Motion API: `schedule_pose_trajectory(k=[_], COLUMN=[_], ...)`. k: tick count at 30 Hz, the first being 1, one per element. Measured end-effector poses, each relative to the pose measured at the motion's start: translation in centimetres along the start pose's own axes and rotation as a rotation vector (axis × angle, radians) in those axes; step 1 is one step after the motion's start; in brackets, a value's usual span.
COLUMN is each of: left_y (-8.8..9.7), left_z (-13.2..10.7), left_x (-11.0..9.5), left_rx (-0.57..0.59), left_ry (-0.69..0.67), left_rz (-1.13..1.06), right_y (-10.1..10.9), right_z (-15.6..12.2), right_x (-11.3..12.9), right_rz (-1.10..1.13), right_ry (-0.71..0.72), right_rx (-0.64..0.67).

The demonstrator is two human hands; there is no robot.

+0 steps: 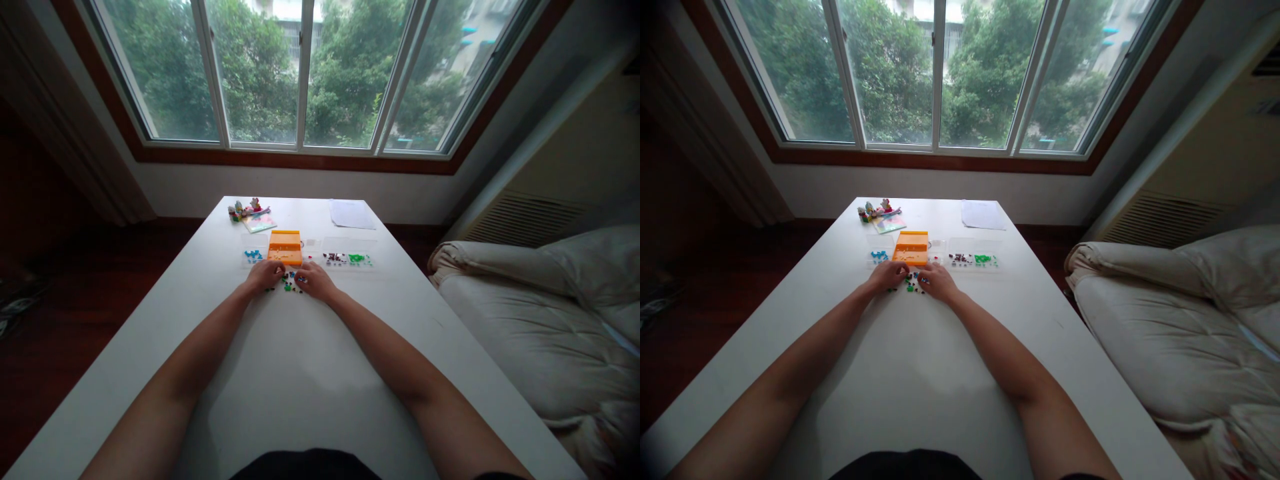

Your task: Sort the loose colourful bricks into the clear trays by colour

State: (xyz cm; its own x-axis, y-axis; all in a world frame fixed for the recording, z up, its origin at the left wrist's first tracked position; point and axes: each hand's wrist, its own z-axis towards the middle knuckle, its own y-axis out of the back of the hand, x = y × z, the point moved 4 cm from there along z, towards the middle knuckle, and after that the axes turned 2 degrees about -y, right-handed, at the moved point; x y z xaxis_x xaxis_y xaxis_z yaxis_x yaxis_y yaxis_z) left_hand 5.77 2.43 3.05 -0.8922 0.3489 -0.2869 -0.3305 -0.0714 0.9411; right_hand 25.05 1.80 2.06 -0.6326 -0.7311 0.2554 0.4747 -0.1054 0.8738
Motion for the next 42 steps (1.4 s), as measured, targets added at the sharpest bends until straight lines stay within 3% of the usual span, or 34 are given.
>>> schedule_pose_trajectory(k=[6, 12, 18, 23, 28, 36, 39, 42], left_y=[-0.1, 0.7, 2.6, 3.2, 2.7, 3.1, 3.2, 3.1], left_z=[0.1, 0.0, -0.1, -0.2, -0.4, -0.9, -1.0, -1.0], left_x=[0.3, 1.0, 4.2, 7.2, 8.2, 8.6, 8.7, 8.7], left_rx=[-0.043, -0.194, -0.422, -0.606, -0.638, -0.633, -0.631, -0.606], left_ry=[0.029, 0.12, 0.292, 0.359, 0.42, 0.503, 0.517, 0.512], left_rz=[-0.003, -0.056, -0.164, -0.293, -0.409, -0.294, -0.272, -0.267], right_y=[0.1, 0.2, 0.2, 0.0, 0.1, 0.8, 1.7, 3.7], right_z=[0.0, -0.1, -0.2, -0.2, -0.3, -0.5, -0.5, -0.9], right_x=[-0.1, -0.4, -0.7, -1.0, -1.1, -1.3, -2.1, -4.2], right_rz=[-0.014, 0.023, 0.07, 0.085, 0.103, 0.165, 0.187, 0.174], right_ry=[-0.014, -0.017, -0.028, -0.045, -0.039, -0.073, -0.129, -0.271], right_rx=[0.013, -0.014, -0.031, -0.049, -0.07, -0.137, -0.223, -0.396])
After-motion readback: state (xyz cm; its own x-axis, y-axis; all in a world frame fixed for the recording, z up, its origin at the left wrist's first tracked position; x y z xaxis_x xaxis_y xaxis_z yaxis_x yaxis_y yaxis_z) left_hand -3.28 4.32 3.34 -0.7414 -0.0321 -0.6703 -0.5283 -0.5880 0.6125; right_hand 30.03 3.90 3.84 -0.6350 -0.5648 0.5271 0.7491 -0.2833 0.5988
